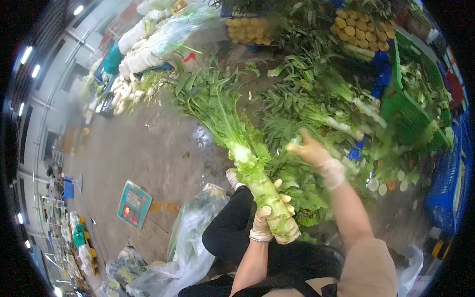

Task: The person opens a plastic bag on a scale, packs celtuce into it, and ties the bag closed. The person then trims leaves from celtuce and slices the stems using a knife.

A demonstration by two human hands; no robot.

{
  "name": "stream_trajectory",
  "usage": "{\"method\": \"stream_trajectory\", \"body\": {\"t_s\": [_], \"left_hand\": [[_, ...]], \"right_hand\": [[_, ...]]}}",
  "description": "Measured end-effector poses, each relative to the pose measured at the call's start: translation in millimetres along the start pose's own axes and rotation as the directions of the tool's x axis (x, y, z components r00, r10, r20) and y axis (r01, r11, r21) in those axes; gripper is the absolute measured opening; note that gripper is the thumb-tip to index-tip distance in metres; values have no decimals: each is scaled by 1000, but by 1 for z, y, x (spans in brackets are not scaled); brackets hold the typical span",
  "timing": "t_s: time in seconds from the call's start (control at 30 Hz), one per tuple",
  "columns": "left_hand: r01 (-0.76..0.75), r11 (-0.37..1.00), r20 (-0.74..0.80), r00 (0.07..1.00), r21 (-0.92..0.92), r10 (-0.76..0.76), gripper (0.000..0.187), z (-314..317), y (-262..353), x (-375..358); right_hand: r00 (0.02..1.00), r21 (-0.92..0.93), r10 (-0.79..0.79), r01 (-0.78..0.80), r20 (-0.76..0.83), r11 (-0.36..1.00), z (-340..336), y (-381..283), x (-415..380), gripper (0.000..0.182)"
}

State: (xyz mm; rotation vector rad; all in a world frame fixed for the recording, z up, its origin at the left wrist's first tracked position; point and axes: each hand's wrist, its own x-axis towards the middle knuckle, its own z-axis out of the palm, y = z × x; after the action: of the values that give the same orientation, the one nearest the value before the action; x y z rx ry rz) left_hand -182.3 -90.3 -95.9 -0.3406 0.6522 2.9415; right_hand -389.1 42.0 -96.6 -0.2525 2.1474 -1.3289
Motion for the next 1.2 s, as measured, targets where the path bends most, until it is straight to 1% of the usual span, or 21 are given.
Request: {"method": "stream_trajectory", "body": {"t_s": [0.03, 0.07, 0.1, 0.2, 0.23, 0.3, 0.33, 0.43, 0.47, 0.5, 0.57, 0.6, 0.73, 0.83, 0.9, 0.97, 1.03, 1.1, 1.13, 1.17, 1.2], "left_hand": [[9, 1000, -1, 1000, 6, -9, 92, 0, -2, -3], [20, 999, -9, 1000, 35, -19, 92, 1, -3, -3], [29, 997, -15, 999, 67, -28, 92, 1, -3, -3], [49, 978, -81, 996, 203, -33, 87, -1, -4, -5], [58, 963, -116, 993, 264, -28, 85, -2, -3, -6], [47, 965, -127, 992, 257, -14, 81, -4, 1, -4], [45, 974, -115, 993, 223, -19, 80, -4, 3, -3], [52, 986, -113, 993, 156, -34, 83, -6, 3, -9], [63, 995, -60, 996, 72, -59, 85, -7, 5, -10], [78, 997, -1, 997, -13, -78, 87, -9, 4, -10], [97, 993, 27, 995, -71, -96, 91, -11, 1, -11], [100, 992, 86, 992, -76, -94, 93, -9, 1, -10], [128, 986, 160, 981, -109, -109, 96, -7, 6, -12], [162, 982, 187, 972, -96, -142, 95, -3, 4, -13], [154, 983, 185, 973, -96, -135, 92, -3, 1, -11], [133, 990, 31, 990, 48, -134, 82, -2, 6, 1], [39, 984, -97, 995, 172, -22, 59, -4, 15, 18], [89, 995, -79, 993, -32, -92, 57, -1, 31, 21], [75, 997, -88, 993, -34, -78, 57, 0, 37, 19], [74, 996, -86, 993, -46, -78, 57, 1, 42, 16], [65, 996, -83, 994, -61, -70, 58, 3, 46, 12]], "right_hand": [[995, 199, -3, -16, 96, 980, 21, -28, -1, 96], [979, 136, 123, -146, 163, 980, 32, -74, -14, 91], [980, 14, 75, -79, 184, 997, 45, -88, 4, 94], [997, 310, 66, -78, 50, 948, 81, -110, 50, 77], [996, 314, 64, -78, 55, 946, 88, -103, 61, 77], [995, 565, -96, 56, 41, 824, 100, -94, 79, 60], [997, 662, -60, 75, -46, 745, 101, -94, 71, 43], [993, 685, 114, -89, 8, 724, 94, -73, 78, 39], [991, 761, 117, -32, -58, 648, 101, -54, 92, 35], [991, 759, 119, -35, -56, 650, 98, -51, 88, 35], [945, 377, 73, 55, -318, 924, 88, -57, 66, 37], [958, 593, 93, 90, -271, 800, 83, -79, 41, 39], [922, 389, -124, 273, -365, 880, 77, -63, 38, 42], [897, 516, -138, 362, -421, 777, 74, -47, 35, 41], [923, 530, -92, 295, -375, 795, 66, -37, 20, 41], [988, 541, -49, 121, -144, 832, 56, -36, -26, 48], [892, 344, -385, 447, -235, 826, 73, 17, -49, 55], [994, 203, -86, 69, 74, 977, 45, 19, -85, 63], [976, -83, 73, -57, 204, 995, 23, 1, -93, 71], [926, -379, 254, -137, 280, 915, 4, -10, -96, 79], [952, -803, 272, -53, 138, 593, -6, 6, -94, 88]]}}
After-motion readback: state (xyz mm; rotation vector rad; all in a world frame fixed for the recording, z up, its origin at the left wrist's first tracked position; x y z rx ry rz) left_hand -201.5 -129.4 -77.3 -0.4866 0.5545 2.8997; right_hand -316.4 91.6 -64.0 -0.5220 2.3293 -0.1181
